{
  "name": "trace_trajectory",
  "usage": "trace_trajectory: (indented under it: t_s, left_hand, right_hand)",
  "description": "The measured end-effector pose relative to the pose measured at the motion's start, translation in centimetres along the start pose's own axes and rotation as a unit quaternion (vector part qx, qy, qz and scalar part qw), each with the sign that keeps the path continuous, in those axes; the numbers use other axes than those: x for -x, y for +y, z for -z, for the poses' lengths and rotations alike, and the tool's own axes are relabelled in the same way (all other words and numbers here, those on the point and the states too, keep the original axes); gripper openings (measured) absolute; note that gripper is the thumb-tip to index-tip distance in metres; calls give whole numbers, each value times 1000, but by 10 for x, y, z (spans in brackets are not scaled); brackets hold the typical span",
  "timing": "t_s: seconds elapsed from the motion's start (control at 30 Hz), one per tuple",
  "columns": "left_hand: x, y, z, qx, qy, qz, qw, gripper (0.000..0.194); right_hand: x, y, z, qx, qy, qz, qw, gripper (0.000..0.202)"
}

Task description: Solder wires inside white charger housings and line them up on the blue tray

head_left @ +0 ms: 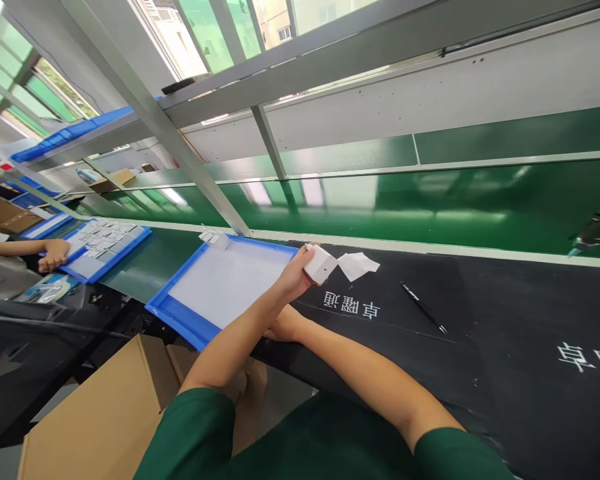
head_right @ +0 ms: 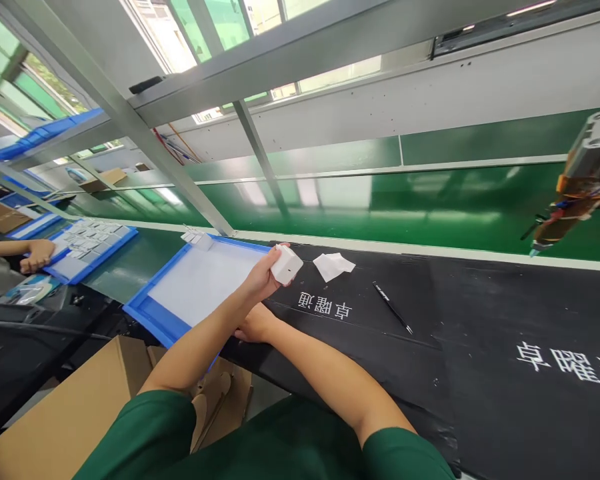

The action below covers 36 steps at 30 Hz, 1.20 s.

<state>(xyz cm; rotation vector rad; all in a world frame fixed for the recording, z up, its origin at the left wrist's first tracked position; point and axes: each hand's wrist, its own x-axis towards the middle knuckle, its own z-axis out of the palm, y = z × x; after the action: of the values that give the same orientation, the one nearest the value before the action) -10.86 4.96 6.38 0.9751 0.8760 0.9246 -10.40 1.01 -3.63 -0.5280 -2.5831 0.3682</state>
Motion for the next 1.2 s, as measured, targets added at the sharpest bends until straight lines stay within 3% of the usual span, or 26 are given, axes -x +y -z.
trace_trajectory:
  t_s: [0.2, 0.37, 0.47, 0.6, 0.67, 0.77, 0.9, 1.0, 1.1, 1.2]
  left_hand:
    - [6, 25, 26, 15, 65, -23, 998, 49]
    - [-6, 26, 76, -161, 182, -16, 970, 65]
    - [-10, 23, 114, -366, 231, -30, 901, 66]
    - [-10, 17, 155, -607, 290, -73, 737, 55]
    - [-10, 11, 168, -635, 305, -64, 707, 55]
    - [-13, 3, 181, -610, 311, -92, 723, 55]
    - [-19, -6, 188, -500, 314, -173, 788, 50]
    - [-23, -9, 191, -420, 317, -197, 827, 47]
    - [-26, -9, 191, -391, 343, -227, 824, 47]
    - [-25, -10, 190, -431, 398, -216, 781, 42]
  right_hand:
    - [4, -1, 3, 12, -44, -6, 999, 34]
    - [7, -3, 6, 18, -53, -8, 998, 33]
    - [8, -3, 8, 20, -58, -9, 998, 31]
    - [7, -3, 10, 20, -64, -8, 998, 29]
    - [7, -3, 11, 18, -67, -9, 998, 30]
    - [7, -4, 11, 15, -73, -10, 997, 29]
    - [8, -4, 12, 11, -78, -13, 997, 29]
    - [8, -4, 12, 8, -80, -15, 997, 29]
    - [8, -4, 12, 6, -80, -17, 997, 29]
    - [9, -4, 12, 4, -79, -17, 997, 29]
